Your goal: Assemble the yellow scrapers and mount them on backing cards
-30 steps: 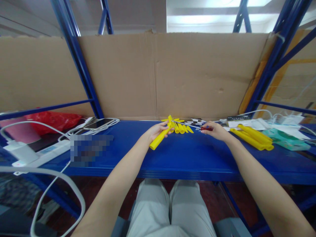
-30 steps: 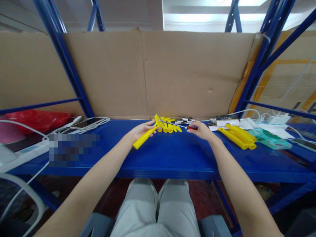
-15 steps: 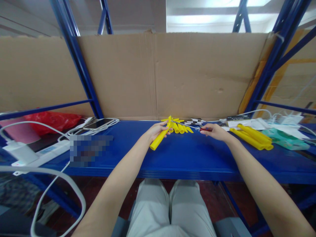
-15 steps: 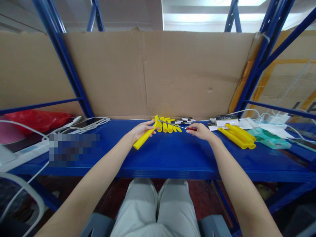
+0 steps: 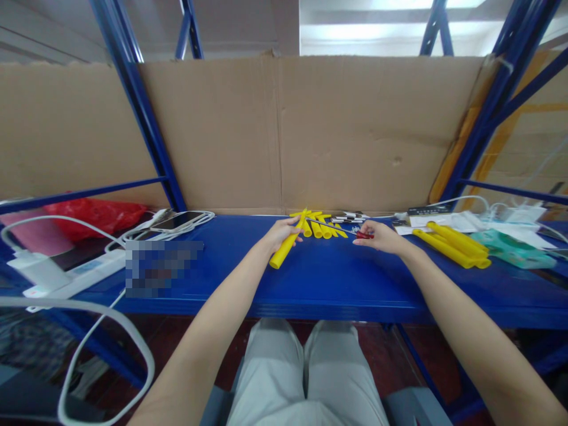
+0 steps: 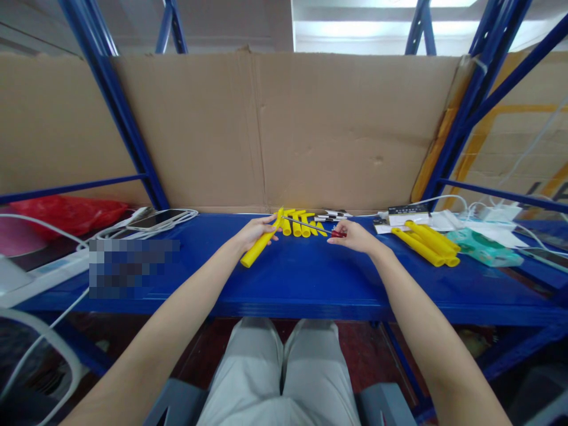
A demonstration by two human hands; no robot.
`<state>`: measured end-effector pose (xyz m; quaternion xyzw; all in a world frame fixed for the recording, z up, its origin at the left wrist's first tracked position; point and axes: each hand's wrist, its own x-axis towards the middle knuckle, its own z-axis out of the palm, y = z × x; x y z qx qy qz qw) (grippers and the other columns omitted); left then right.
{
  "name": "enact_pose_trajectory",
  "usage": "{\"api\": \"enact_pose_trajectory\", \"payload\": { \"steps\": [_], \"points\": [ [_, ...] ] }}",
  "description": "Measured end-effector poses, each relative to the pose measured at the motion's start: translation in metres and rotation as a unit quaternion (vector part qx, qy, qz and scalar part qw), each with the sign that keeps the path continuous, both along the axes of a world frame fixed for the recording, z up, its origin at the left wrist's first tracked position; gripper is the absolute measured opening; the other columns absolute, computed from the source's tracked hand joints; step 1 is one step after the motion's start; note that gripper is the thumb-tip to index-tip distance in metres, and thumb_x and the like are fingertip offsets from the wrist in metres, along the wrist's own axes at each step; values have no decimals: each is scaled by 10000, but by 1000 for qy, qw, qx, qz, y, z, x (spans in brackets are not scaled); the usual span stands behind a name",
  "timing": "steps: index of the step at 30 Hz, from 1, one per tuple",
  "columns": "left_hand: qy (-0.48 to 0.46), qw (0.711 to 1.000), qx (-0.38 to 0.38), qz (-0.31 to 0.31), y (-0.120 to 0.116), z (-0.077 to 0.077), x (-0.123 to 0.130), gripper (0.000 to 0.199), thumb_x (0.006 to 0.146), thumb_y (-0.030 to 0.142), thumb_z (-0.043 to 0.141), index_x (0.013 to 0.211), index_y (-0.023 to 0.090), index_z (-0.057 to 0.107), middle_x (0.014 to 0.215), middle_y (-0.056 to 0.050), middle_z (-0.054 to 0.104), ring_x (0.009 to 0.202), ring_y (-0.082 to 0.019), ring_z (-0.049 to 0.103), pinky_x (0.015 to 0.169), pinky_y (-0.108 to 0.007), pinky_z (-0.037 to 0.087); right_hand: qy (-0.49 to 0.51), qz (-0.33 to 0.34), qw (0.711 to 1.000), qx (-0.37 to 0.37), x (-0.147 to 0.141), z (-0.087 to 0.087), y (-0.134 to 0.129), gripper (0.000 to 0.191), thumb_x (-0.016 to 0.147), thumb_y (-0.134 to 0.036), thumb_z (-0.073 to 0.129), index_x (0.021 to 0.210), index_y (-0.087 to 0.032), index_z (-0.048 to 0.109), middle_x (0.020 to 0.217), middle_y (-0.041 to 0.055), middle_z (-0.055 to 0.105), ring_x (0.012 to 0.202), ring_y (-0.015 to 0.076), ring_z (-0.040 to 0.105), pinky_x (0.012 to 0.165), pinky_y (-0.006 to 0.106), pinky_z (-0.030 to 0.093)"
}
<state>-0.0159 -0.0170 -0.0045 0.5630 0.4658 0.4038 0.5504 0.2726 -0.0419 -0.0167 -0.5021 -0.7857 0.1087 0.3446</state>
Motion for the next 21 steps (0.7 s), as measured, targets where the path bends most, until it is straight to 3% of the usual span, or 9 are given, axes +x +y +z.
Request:
{"api": "enact_pose_trajectory", "payload": {
  "steps": [6, 12, 15, 21],
  "points": [
    [39, 999, 7, 20, 2, -3, -1, 652, 816, 8, 482, 1423, 209, 351, 1114, -140, 639, 496, -67, 590, 390, -158, 398, -33, -5, 999, 40, -2, -6, 4, 487, 625, -680, 587, 631, -218, 430, 621, 19, 551, 581, 151, 501, 545, 280, 405],
    [37, 999, 3, 19, 5, -6, -1, 637, 812, -3, 474, 1405, 212, 385, 1251, -158, 563, 508, -86, 627, 364, -165, 403, -64, 11, 998, -24, -5, -6, 2, 403, 753, -598, 473, 653, -208, 462, 560, -9, 508, 479, 131, 480, 511, 274, 379],
    [28, 999, 8, 15, 7, -8, -1, 637, 815, -10, 463, 1400, 234, 392, 1338, -150, 496, 529, -96, 647, 362, -169, 416, -85, 15, 996, -20, -6, -6, 2, 405, 783, -581, 428, 645, -204, 480, 547, -2, 508, 484, 133, 467, 512, 275, 364],
    [15, 1000, 22, 4, 6, -7, -1, 631, 827, 2, 454, 1415, 213, 365, 1341, -156, 498, 541, -111, 660, 367, -178, 435, -99, 11, 995, 24, -9, -13, 7, 334, 690, -518, 608, 715, -211, 479, 667, 23, 595, 604, 159, 522, 569, 273, 392]
  ]
}}
